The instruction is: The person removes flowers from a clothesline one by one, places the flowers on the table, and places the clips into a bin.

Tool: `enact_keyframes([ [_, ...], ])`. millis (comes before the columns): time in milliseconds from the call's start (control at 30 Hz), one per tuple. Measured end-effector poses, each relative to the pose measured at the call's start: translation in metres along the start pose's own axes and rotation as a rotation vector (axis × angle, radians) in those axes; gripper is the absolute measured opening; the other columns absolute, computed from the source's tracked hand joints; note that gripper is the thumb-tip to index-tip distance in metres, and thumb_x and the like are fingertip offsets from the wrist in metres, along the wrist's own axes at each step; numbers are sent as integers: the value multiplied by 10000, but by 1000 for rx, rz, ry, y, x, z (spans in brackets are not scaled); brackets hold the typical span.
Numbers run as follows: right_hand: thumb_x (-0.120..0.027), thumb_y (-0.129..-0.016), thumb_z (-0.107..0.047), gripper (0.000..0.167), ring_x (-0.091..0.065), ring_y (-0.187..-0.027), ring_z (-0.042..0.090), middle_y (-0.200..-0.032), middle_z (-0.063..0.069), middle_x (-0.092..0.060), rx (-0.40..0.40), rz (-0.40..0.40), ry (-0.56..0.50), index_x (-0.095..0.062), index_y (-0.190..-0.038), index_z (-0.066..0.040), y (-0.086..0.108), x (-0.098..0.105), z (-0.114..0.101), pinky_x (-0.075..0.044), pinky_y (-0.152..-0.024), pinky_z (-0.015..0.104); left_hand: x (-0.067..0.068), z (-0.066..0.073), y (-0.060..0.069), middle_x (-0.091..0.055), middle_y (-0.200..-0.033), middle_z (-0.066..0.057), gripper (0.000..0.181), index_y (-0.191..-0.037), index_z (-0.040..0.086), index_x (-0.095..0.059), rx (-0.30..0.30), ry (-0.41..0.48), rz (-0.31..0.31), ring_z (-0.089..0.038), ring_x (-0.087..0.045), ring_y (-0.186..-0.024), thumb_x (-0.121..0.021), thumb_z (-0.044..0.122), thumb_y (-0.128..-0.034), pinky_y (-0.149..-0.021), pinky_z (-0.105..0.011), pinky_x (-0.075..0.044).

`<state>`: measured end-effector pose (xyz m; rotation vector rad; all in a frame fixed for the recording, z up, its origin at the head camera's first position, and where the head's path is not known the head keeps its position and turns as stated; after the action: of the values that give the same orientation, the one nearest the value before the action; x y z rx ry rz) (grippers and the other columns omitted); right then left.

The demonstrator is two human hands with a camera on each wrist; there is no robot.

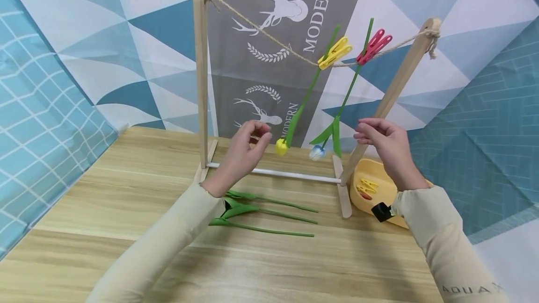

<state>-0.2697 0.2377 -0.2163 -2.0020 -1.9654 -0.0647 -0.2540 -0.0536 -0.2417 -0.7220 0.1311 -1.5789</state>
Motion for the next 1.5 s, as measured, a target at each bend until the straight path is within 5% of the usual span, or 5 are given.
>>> enact_keyframes([
  [433, -652, -869, -287, 368, -662, -810, 85, -929, -33, -667, 103, 1, -49, -603, -1145, -50, -14, -33, -42, -504, -789, 132, -1, 19, -28, -565, -1033, -97, 197, -1103, 11, -538, -1, 149, 70, -174, -538, -941, -527, 133, -948, -838, -327, -468],
  [733, -682, -850, -208, 337, -675, -829, 83, -955, 20, -671, 202, 30, -150, -603, -1140, -56, -19, -40, -76, -507, -805, 147, -8, 41, -51, -562, -1036, -90, 203, -1112, 12, -530, -35, 150, 61, -171, -529, -927, -518, 133, -949, -842, -266, -459],
  [1033, -684, -843, -119, 346, -673, -831, 114, -919, 24, -653, 324, 66, -251, -575, -1161, -37, -20, -41, -106, -522, -778, 169, -16, 47, -65, -548, -1054, -78, 210, -1130, 41, -521, -9, 201, 56, -163, -502, -929, -521, 155, -955, -827, -242, -442],
  [1500, -711, -819, -126, 447, -635, -922, 150, -1013, 55, -627, 299, 118, -204, -555, -1227, -32, -22, -37, -134, -517, -787, 159, -23, 55, -81, -548, -1053, -27, 244, -1159, 61, -508, -7, 202, 44, -119, -503, -954, -503, 208, -964, -844, -224, -436],
])
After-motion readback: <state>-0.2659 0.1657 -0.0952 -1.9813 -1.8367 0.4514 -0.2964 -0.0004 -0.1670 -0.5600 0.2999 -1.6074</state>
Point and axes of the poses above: each hand's wrist, its own y-axis away from the middle knuckle, its own x-axis out of the back of the hand, z = x × y, the point moved 8 cm from there along -y, towards the middle knuckle
